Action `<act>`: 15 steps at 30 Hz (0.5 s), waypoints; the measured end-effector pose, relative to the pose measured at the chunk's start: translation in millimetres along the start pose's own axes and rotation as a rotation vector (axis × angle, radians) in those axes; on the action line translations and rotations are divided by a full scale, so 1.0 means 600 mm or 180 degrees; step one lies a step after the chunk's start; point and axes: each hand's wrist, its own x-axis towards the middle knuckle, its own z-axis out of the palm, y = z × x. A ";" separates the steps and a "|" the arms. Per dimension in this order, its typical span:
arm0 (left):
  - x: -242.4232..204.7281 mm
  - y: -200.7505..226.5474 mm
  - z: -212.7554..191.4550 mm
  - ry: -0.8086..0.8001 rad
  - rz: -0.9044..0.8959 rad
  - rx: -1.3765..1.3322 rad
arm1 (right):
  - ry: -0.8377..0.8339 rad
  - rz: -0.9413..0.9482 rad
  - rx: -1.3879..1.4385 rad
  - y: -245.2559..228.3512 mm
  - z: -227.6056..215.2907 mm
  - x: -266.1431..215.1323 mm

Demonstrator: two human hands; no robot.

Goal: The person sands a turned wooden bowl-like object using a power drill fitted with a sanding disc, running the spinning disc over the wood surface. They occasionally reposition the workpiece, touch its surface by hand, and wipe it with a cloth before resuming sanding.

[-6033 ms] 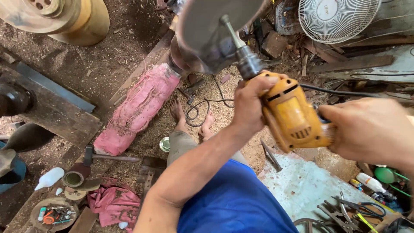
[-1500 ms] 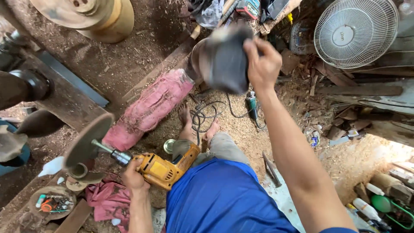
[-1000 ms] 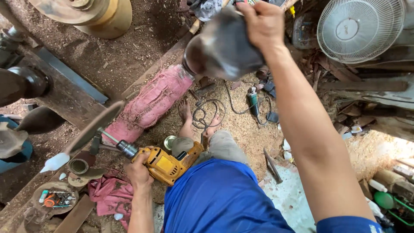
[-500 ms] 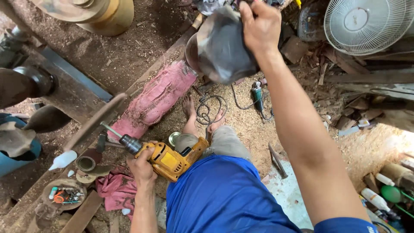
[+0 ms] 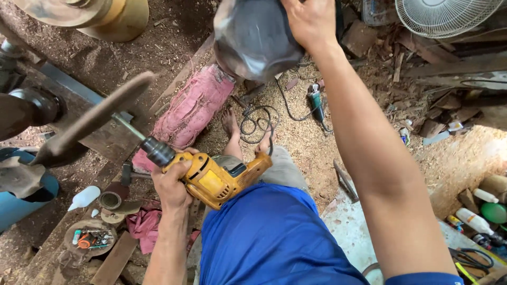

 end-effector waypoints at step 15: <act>0.025 0.071 0.223 -0.1151 -0.0052 0.0387 | -0.1199 -0.0792 0.0115 -0.265 -0.220 -0.360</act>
